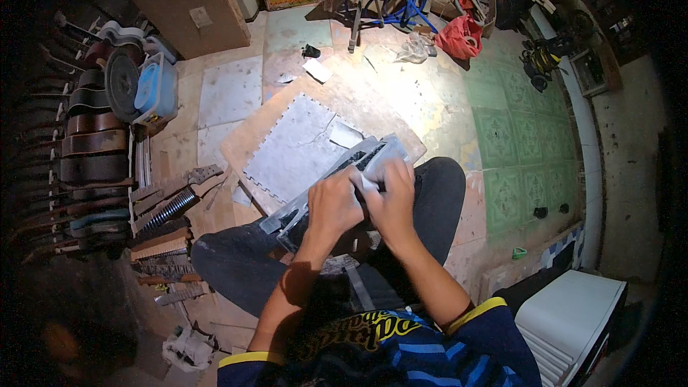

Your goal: The person sands the surfaces and edges of a guitar body by hand using a piece of sandpaper.

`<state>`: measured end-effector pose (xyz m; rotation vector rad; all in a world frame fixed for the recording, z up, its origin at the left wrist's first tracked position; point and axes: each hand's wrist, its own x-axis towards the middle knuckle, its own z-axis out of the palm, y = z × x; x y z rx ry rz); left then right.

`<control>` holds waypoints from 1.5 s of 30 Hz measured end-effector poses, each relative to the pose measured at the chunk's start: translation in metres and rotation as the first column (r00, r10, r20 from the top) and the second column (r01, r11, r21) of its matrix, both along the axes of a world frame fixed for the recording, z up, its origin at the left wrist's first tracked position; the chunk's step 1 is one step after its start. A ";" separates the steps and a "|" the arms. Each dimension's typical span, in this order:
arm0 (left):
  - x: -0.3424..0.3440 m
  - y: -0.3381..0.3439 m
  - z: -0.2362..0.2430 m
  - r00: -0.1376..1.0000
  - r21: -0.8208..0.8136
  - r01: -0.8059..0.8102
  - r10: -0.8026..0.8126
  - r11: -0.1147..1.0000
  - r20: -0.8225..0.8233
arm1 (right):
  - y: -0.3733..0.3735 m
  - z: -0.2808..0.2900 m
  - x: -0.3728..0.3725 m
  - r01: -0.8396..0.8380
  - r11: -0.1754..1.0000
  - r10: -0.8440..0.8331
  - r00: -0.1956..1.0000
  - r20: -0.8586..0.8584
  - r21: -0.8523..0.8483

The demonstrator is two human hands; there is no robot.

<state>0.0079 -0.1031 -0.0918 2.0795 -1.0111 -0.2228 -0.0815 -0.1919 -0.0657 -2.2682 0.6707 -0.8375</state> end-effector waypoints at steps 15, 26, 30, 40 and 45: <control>0.033 -0.004 0.015 0.997 0.102 -0.054 0.060 0.993 -0.056 | 0.002 0.002 0.009 -0.015 0.997 0.015 1.000 0.000 0.080; 0.011 -0.002 0.004 0.998 0.046 -0.023 0.025 0.999 -0.057 | -0.012 0.001 0.006 -0.052 0.898 0.072 0.997 -0.027 0.437; 0.015 -0.002 0.008 0.998 0.078 0.000 0.005 0.997 -0.065 | -0.019 0.001 -0.007 -0.032 0.826 0.044 0.999 -0.007 0.562; 0.021 -0.003 0.015 0.997 0.066 -0.016 0.022 0.998 -0.081 | -0.013 0.003 -0.023 -0.056 0.666 0.083 0.997 0.000 0.744; 0.022 0.000 0.017 0.995 0.077 -0.027 0.034 0.997 -0.089 | -0.006 0.018 -0.018 -0.040 0.676 0.023 0.999 0.033 0.736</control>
